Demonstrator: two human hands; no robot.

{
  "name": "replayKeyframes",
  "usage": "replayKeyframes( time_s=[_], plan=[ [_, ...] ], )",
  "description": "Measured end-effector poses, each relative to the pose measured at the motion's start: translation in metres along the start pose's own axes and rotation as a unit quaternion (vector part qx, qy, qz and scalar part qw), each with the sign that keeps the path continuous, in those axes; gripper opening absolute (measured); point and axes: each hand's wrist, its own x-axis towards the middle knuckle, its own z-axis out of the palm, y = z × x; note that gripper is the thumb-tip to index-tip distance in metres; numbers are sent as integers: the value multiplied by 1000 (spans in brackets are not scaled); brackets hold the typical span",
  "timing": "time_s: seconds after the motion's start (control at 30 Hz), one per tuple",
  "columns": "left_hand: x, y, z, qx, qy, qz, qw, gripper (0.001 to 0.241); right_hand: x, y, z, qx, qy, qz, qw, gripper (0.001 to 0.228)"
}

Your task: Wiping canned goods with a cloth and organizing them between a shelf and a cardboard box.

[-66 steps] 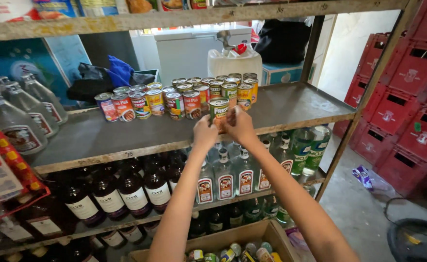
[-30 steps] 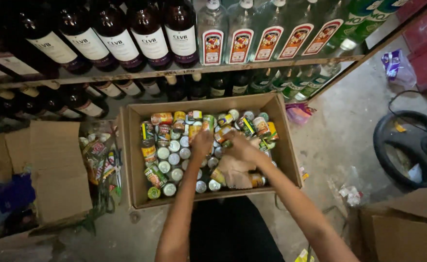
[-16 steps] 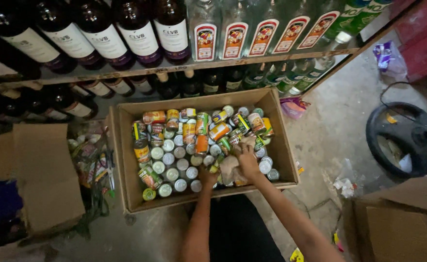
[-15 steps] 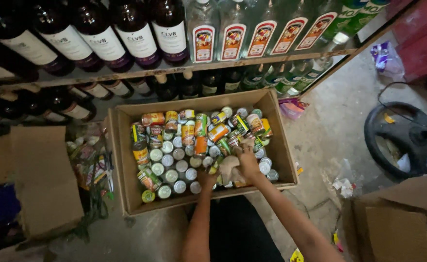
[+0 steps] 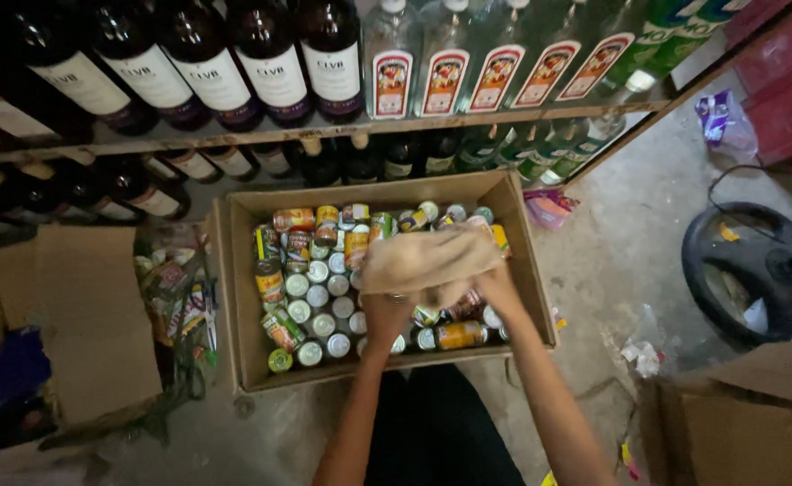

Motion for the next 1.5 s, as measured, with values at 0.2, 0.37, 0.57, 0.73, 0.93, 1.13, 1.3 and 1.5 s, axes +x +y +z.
replayKeyframes(
  time_s=[0.2, 0.37, 0.57, 0.73, 0.93, 1.13, 1.3, 1.5],
  plan=[
    [1, 27, -4, 29, -104, 172, 979, 74, 14, -99, 81, -226, -132, -103, 960, 61],
    [-7, 8, -9, 35, -136, 197, 970, 73, 16, -73, 62, -171, -73, 65, 980, 53],
    [-9, -8, 4, 71, -163, 193, 965, 80, 24, -121, 61, -62, -226, -38, 971, 73],
    [-5, 19, 2, 115, -178, 209, 955, 87, 33, -79, 59, -214, -130, -54, 967, 55],
    [15, 6, -16, -68, -76, 83, 991, 50, 39, -112, 7, -247, 15, -141, 959, 65],
    [28, -4, -4, -421, -64, -200, 883, 44, -3, -118, 52, -188, -126, -12, 974, 61],
    [29, -30, 16, -447, -91, -186, 870, 58, 2, -123, 102, -209, -34, -161, 964, 78],
    [42, 39, -5, -452, -13, -324, 831, 67, -5, -95, 96, -22, -43, -74, 996, 65]
  ],
)
